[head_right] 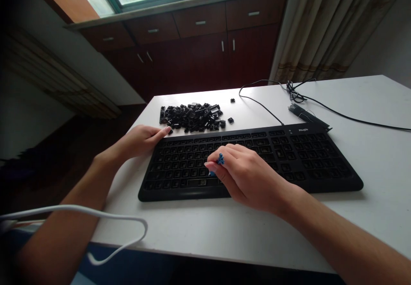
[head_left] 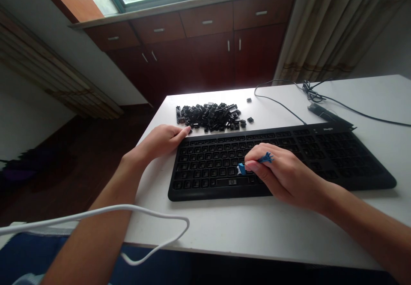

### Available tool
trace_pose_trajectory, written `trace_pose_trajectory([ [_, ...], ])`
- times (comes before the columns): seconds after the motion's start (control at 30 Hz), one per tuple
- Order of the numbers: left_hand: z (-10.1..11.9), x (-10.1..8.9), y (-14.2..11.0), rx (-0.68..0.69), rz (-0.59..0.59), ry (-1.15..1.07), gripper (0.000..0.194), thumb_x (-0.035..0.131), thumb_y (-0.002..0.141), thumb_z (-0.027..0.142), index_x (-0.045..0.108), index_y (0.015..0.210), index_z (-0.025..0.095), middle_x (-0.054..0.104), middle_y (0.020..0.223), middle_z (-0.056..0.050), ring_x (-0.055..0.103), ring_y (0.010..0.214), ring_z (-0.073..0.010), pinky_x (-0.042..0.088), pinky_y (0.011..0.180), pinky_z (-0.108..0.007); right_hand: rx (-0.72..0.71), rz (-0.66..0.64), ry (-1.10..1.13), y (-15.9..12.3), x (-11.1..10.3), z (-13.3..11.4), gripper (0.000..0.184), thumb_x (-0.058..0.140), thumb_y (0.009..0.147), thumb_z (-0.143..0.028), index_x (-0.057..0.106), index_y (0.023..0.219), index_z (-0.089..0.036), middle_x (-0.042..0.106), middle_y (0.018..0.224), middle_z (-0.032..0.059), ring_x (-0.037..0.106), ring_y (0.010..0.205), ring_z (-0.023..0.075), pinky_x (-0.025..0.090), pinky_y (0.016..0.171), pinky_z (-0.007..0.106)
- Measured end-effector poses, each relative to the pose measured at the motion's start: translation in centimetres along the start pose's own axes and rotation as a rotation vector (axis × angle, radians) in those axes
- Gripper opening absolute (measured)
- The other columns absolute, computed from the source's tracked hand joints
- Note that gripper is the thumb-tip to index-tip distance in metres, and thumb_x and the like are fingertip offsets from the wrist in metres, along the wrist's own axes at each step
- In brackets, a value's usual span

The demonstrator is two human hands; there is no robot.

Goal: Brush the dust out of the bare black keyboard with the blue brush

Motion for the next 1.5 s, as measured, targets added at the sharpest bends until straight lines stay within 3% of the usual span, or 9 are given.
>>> trace_pose_trajectory([
  [0.4, 0.29, -0.24, -0.08, 0.001, 0.001, 0.013, 0.059, 0.032, 0.092, 0.055, 0.056, 0.056, 0.015, 0.047, 0.056, 0.0, 0.038, 0.056, -0.0098, 0.026, 0.059, -0.024, 0.0, 0.044, 0.098, 0.0, 0.02, 0.21, 0.008, 0.053, 0.093, -0.015, 0.059, 0.099, -0.014, 0.067, 0.094, 0.0056, 0.058, 0.086, 0.012, 0.048, 0.078, 0.027],
  [0.63, 0.16, -0.12, -0.04, -0.016, -0.011, 0.013, 0.06, 0.032, 0.091, 0.058, 0.057, 0.057, 0.015, 0.045, 0.057, 0.0, 0.039, 0.057, -0.0101, 0.027, 0.059, -0.023, 0.119, 0.041, 0.1, 0.0, 0.11, 0.38, 0.014, 0.052, 0.095, -0.022, 0.063, 0.1, -0.015, 0.069, 0.092, 0.0043, 0.061, 0.082, 0.0111, 0.049, 0.077, 0.025],
  [0.87, 0.11, -0.02, 0.05, -0.031, -0.002, 0.008, 0.06, 0.032, 0.09, 0.059, 0.056, 0.056, 0.016, 0.043, 0.056, 0.0, 0.039, 0.056, -0.0101, 0.027, 0.059, -0.023, 0.091, 0.022, 0.125, 0.2, 0.19, 0.19, 0.017, 0.05, 0.096, -0.024, 0.064, 0.097, -0.014, 0.07, 0.094, 0.0052, 0.062, 0.087, 0.0117, 0.049, 0.08, 0.025],
  [1.1, 0.02, 0.07, 0.09, -0.035, -0.007, -0.007, 0.059, 0.033, 0.089, 0.059, 0.057, 0.056, 0.016, 0.045, 0.057, 0.0, 0.041, 0.057, -0.0107, 0.028, 0.059, -0.023, 0.171, 0.033, 0.143, 0.35, 0.32, 0.35, 0.021, 0.05, 0.097, -0.028, 0.067, 0.096, -0.015, 0.071, 0.091, 0.004, 0.062, 0.08, 0.0104, 0.049, 0.075, 0.024],
  [1.5, 0.2, -0.02, 0.04, -0.053, -0.016, 0.01, 0.06, 0.032, 0.089, 0.06, 0.057, 0.057, 0.016, 0.047, 0.058, -0.001, 0.044, 0.059, -0.0117, 0.029, 0.059, -0.023, 0.075, 0.012, 0.079, 0.52, -0.2, 0.23, 0.014, 0.051, 0.095, -0.023, 0.061, 0.09, -0.015, 0.068, 0.091, 0.0033, 0.057, 0.082, 0.0117, 0.047, 0.076, 0.026],
])
Point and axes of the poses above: each hand's wrist, its own y-axis towards the middle knuckle, its own x-axis out of the palm, z = x × y, the point moved 2 cm from there along y, towards the middle knuckle
